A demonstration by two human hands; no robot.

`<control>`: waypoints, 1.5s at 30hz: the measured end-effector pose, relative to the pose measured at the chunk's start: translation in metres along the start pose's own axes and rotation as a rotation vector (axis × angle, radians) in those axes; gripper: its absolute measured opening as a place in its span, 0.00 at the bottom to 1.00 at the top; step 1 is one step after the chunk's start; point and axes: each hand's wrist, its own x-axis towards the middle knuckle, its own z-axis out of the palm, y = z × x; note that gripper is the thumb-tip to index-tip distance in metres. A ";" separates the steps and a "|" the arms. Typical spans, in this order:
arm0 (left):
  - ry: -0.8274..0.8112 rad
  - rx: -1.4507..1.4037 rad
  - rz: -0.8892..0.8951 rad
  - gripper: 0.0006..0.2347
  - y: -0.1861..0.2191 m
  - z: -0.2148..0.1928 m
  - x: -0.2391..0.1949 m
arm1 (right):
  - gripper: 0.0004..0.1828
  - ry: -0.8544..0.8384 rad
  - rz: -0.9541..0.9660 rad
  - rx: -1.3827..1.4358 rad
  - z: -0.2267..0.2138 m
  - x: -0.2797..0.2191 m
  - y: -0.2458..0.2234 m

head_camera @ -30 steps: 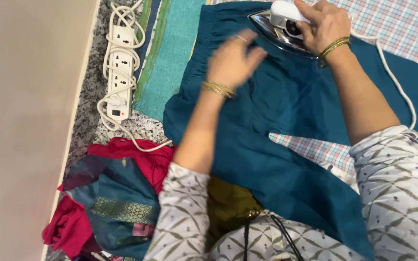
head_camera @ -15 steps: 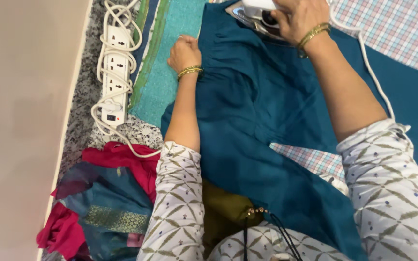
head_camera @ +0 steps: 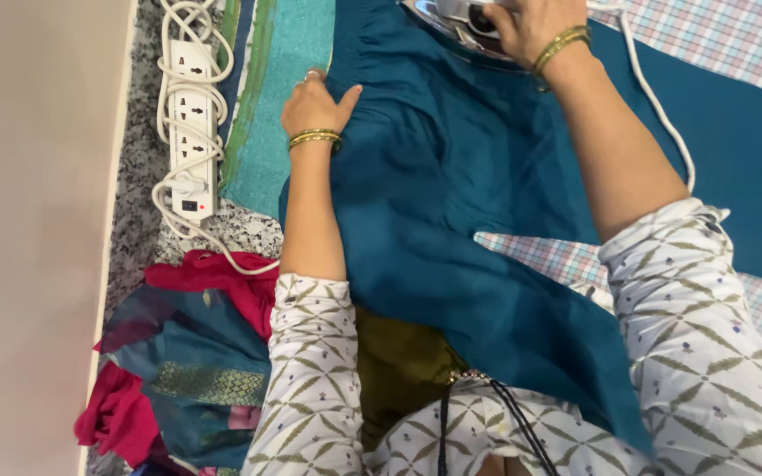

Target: The person irons a teal-colored garment on a checkered mat laid out on the floor. They smooth the fabric with their hands and use a white electric iron to press the material, moving the iron back and forth across the surface. The person adjusts the garment's position multiple times to ensure even coverage.

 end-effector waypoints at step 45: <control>0.549 -0.489 0.159 0.12 -0.029 0.011 0.004 | 0.14 0.166 -0.106 0.058 -0.031 -0.035 -0.094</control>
